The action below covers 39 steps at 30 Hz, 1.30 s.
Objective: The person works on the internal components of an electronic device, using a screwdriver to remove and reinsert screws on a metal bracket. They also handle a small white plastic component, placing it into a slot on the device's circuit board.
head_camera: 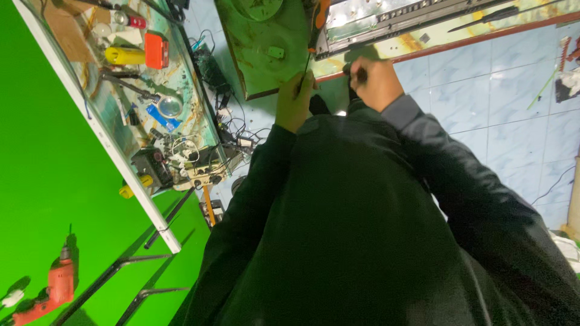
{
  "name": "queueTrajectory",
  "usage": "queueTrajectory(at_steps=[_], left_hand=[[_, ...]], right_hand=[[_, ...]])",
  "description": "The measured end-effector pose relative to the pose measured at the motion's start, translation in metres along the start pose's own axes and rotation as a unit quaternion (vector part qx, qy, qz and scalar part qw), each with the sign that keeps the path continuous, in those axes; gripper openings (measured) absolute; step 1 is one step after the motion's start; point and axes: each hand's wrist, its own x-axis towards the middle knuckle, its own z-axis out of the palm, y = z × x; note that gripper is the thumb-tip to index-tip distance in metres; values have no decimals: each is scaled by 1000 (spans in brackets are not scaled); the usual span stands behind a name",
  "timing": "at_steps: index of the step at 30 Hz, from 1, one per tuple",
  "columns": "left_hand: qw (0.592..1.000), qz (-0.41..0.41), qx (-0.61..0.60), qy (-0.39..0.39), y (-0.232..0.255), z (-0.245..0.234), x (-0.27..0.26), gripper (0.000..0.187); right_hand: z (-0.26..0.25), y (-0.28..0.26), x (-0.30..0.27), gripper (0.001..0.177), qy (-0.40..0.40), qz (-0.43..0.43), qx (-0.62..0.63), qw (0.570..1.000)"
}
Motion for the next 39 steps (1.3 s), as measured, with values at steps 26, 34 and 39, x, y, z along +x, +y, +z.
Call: queueTrajectory(at_steps=[26,34,39], left_hand=[[998,-30,-31,-36,20,11,27,27],[981,101,-3,-164,65,28,38,9],[975,121,37,-183,101,44,60,9]], right_hand=[[-13,-14,7,16,10,71,92,993],[-57,-37,6,16,-48,72,394,915],[-101,-34,9,14,-69,98,387,914]])
